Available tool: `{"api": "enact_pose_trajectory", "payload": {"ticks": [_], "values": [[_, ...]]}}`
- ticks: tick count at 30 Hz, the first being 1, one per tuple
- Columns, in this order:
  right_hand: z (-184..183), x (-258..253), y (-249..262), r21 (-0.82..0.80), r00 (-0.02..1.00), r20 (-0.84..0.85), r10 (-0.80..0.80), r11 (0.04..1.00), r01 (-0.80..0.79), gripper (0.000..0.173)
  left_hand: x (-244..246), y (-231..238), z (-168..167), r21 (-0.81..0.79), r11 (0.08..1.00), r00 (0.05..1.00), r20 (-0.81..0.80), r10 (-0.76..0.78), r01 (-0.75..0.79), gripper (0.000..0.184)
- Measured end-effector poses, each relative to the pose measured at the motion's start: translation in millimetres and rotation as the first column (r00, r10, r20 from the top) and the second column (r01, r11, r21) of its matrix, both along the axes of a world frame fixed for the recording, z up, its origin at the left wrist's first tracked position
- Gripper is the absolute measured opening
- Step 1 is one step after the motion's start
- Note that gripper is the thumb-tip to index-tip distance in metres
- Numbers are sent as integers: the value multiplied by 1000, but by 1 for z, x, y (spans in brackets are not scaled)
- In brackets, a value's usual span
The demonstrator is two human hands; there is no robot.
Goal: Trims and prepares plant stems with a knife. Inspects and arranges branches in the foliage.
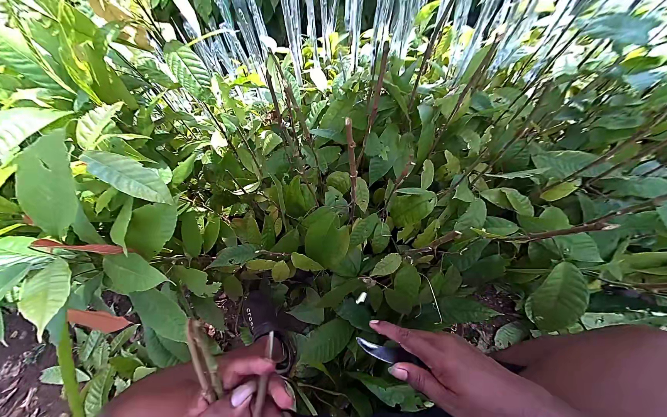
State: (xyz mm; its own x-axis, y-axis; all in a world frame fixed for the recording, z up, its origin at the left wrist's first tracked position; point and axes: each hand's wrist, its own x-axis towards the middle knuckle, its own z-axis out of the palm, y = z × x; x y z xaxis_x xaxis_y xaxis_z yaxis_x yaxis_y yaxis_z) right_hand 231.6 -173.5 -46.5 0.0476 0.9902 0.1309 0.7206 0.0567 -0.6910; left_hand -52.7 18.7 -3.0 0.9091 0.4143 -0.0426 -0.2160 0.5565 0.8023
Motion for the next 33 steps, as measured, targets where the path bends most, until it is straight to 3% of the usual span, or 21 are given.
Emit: {"api": "enact_pose_trajectory", "payload": {"ticks": [2, 3, 5, 7, 9, 13, 18, 33], "values": [[-5, 8, 0, -56, 999, -43, -15, 998, 12, 52, 1, 47, 33, 133, 991, 995, 100, -26, 12, 43], [-10, 13, 0, -84, 997, -74, -22, 996, 16, 51, 8, 68, 47, 256, 964, 992, 124, 38, -69, 46], [-21, 21, 2, -139, 987, -157, -42, 990, 20, 48, 31, 107, 65, 523, 806, 960, 115, 255, -277, 32], [-29, 26, 3, -221, 972, -224, -71, 975, 20, 45, 65, 140, 67, 619, 670, 881, 78, 466, -410, 15], [-35, 29, 4, -304, 970, -232, -73, 953, -1, 45, 98, 169, 52, 624, 642, 833, 26, 552, -445, 16], [-40, 32, 6, -419, 987, -160, -31, 907, -39, 46, 149, 213, -10, 685, 591, 808, -5, 589, -426, 16], [-45, 39, 7, -486, 994, -99, -39, 874, -14, 47, 176, 227, -64, 784, 485, 770, -14, 638, -388, 26], [-49, 41, 10, -459, 993, -107, -43, 888, -11, 45, 189, 239, -96, 812, 454, 785, 10, 619, -368, 26]]}}
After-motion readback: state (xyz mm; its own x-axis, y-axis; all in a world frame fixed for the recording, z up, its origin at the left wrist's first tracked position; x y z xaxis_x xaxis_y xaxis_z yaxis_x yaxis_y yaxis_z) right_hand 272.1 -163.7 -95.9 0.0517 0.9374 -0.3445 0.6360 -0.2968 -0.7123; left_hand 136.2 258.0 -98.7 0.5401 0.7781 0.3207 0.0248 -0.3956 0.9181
